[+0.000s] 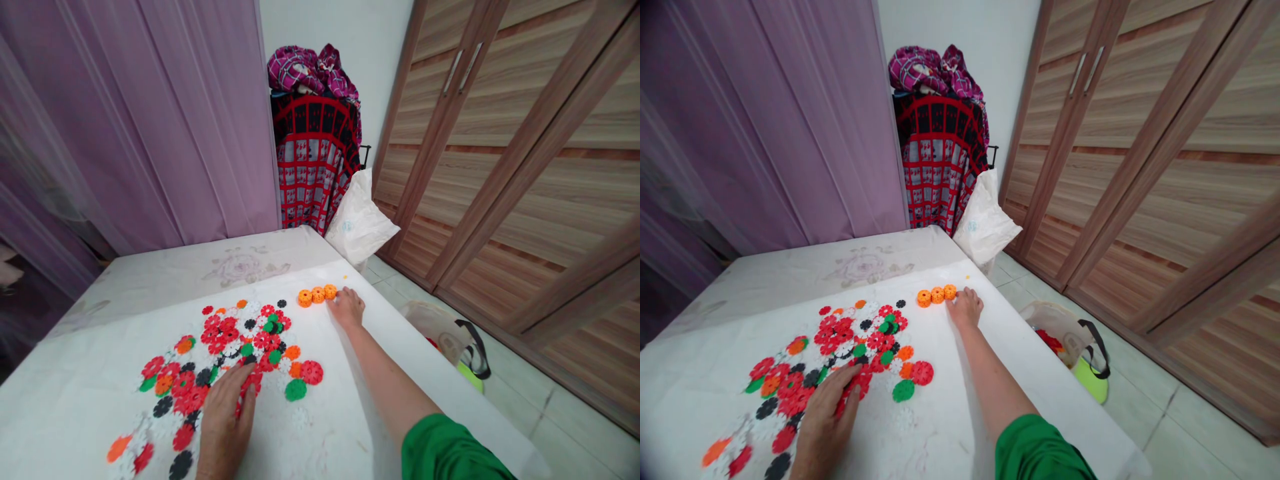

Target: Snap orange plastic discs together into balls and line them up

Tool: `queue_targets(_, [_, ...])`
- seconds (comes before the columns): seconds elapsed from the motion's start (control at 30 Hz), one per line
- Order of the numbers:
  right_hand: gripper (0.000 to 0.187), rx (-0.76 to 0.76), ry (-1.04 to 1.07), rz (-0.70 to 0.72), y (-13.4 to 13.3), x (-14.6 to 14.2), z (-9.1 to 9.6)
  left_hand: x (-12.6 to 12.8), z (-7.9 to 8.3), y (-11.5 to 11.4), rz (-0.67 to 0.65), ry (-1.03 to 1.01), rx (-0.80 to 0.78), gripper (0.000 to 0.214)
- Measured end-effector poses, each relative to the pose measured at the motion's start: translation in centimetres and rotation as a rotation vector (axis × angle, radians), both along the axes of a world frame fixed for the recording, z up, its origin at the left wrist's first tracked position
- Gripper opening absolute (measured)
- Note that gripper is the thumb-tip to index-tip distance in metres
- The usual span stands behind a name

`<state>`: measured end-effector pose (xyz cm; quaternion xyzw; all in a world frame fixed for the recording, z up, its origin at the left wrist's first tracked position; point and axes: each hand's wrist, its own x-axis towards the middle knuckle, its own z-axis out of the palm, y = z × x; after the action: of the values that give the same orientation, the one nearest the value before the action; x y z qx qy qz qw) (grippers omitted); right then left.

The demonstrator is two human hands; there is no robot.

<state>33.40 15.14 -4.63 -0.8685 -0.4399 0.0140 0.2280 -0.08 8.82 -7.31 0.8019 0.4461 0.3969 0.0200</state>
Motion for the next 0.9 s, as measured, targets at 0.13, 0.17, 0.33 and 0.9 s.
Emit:
queue_targets(0.13, [0.034,0.005,-0.010,0.019,-0.1,-0.1,0.1,-0.1,-0.1,0.1,-0.005,-0.003,0.010,0.031])
queue_targets(0.17, [0.034,0.016,-0.012,0.020,-0.1,-0.1,0.1,-0.1,-0.1,0.1,-0.007,-0.003,0.014,0.031])
queue_targets(0.33, [0.035,0.137,0.008,0.008,-0.6,0.0,-0.5,-0.1,0.0,0.3,-0.017,-0.011,0.019,0.029])
queue_targets(0.9, [0.018,0.413,0.410,0.610,-8.2,-6.8,-2.6,0.9,0.4,0.2,-0.042,-0.113,-0.080,0.025])
